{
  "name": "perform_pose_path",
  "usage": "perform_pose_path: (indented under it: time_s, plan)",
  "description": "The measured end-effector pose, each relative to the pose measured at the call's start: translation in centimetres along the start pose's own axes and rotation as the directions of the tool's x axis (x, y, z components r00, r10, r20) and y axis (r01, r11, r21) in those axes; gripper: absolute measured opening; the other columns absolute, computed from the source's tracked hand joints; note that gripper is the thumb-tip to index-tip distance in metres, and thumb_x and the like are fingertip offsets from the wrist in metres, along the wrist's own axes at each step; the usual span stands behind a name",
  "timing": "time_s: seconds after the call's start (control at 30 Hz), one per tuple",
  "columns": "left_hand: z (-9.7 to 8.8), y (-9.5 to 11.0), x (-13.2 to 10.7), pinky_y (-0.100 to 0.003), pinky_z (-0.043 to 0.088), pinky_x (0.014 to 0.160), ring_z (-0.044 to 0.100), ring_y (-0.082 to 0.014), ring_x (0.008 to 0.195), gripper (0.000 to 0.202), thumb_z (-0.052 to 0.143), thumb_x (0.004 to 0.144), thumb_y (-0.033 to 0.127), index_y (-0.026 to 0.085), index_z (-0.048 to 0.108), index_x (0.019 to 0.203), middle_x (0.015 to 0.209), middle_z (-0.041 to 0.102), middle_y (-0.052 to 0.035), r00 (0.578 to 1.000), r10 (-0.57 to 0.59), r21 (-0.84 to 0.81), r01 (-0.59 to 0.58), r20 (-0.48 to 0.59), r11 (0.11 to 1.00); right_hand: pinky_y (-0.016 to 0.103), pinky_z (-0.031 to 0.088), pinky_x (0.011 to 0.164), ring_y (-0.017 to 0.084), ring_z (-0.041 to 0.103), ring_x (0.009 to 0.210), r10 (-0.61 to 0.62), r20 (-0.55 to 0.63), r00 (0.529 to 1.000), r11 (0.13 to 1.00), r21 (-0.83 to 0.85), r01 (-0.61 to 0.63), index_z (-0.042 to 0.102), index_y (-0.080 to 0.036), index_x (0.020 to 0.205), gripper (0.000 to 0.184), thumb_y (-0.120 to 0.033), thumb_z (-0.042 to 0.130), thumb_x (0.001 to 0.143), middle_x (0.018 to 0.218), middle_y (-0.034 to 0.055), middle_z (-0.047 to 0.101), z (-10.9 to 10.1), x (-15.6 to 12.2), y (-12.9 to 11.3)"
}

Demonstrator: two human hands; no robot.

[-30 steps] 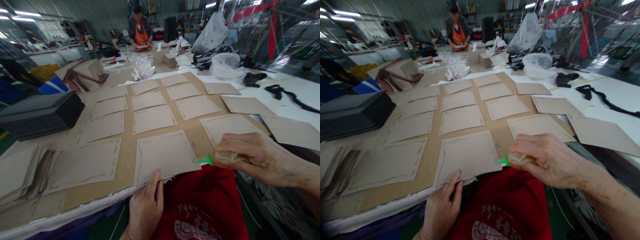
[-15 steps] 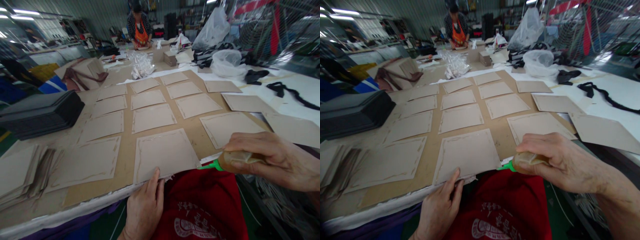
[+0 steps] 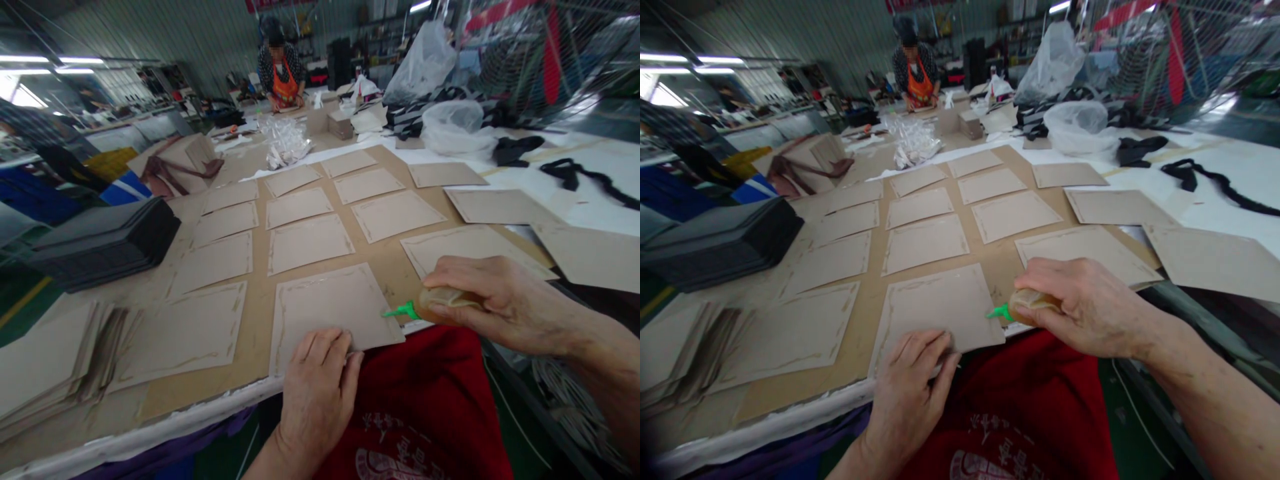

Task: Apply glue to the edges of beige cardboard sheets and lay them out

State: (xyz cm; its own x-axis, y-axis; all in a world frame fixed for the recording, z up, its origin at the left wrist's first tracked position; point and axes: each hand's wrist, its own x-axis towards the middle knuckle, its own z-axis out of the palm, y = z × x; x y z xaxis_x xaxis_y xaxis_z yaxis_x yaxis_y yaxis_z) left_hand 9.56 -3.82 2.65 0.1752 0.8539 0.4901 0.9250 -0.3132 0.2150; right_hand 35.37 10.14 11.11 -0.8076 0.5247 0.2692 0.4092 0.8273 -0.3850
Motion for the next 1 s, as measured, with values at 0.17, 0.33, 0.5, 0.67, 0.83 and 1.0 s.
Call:
perform_pose_path:
  time_s: [0.17, 0.33, 0.5, 0.67, 0.83, 1.0]
  plan:
    - [0.8, -0.2, 1.2, -0.045, 0.055, 0.082, 0.06, -0.0257, 0.09, 0.018, 0.062, 0.094, 0.022, 0.016, 0.067, 0.11, 0.099, 0.069, -0.0077, 0.993, -0.056, -0.04, 0.06, 0.104, 0.997, 0.033, 0.037, 0.067, 0.02, 0.057, 0.075, 0.008, 0.017, 1.0, 0.996, -0.092, -0.006, 0.064, -0.018, 0.093, 0.024, -0.033, 0.05, 0.103, 0.082, 0.004, 0.058, 0.0, 1.3, 0.3]
    - [0.3, 0.0, 1.3, -0.046, 0.053, 0.083, 0.058, -0.0256, 0.09, 0.015, 0.058, 0.096, 0.02, 0.017, 0.067, 0.107, 0.096, 0.067, -0.006, 0.979, -0.044, -0.011, 0.047, 0.198, 0.999, 0.03, 0.042, 0.065, 0.018, 0.06, 0.074, 0.167, -0.088, 0.982, 0.976, 0.16, -0.151, 0.068, -0.022, 0.101, 0.022, -0.043, 0.06, 0.098, 0.084, 0.0007, 0.064, 0.1, -0.8, 0.9]
    - [0.4, 0.9, 1.9, -0.046, 0.052, 0.081, 0.056, -0.0261, 0.089, 0.012, 0.058, 0.094, 0.017, 0.016, 0.065, 0.104, 0.094, 0.065, -0.0065, 0.981, -0.075, -0.01, 0.078, 0.179, 0.997, 0.029, 0.045, 0.053, 0.019, 0.059, 0.066, 0.647, -0.33, 0.687, 0.702, 0.609, -0.369, 0.072, -0.025, 0.102, 0.031, -0.051, 0.074, 0.086, 0.083, 0.0019, 0.067, 2.9, -3.5, 1.1]
    - [1.7, 3.0, 3.5, -0.045, 0.051, 0.078, 0.055, -0.0267, 0.087, 0.016, 0.068, 0.09, 0.03, 0.019, 0.059, 0.084, 0.088, 0.06, -0.0058, 0.974, -0.091, -0.038, 0.1, 0.206, 0.994, 0.027, 0.048, 0.053, 0.019, 0.059, 0.067, 0.799, -0.307, 0.517, 0.493, 0.826, -0.271, 0.073, -0.026, 0.104, 0.035, -0.051, 0.081, 0.08, 0.085, 0.0024, 0.068, 5.6, -5.5, 0.3]
    - [3.0, 4.5, 5.5, -0.043, 0.052, 0.076, 0.057, -0.0271, 0.086, 0.027, 0.074, 0.085, 0.042, 0.019, 0.058, 0.084, 0.087, 0.059, -0.0056, 0.971, -0.137, 0.078, 0.124, 0.194, 0.989, 0.028, 0.054, 0.058, 0.02, 0.063, 0.071, 0.82, -0.317, 0.477, 0.448, 0.874, -0.19, 0.072, -0.025, 0.106, 0.035, -0.047, 0.082, 0.08, 0.089, 0.0048, 0.07, 6.5, -7.0, -0.7]
    - [3.5, 4.9, 6.6, -0.042, 0.052, 0.075, 0.058, -0.0277, 0.087, 0.03, 0.073, 0.085, 0.046, 0.02, 0.058, 0.087, 0.089, 0.059, -0.0057, 0.955, -0.169, 0.149, 0.135, 0.245, 0.98, 0.026, 0.054, 0.059, 0.02, 0.064, 0.072, 0.832, -0.338, 0.439, 0.442, 0.884, -0.156, 0.073, -0.025, 0.107, 0.034, -0.046, 0.081, 0.081, 0.088, 0.0052, 0.07, 7.0, -7.7, -1.1]
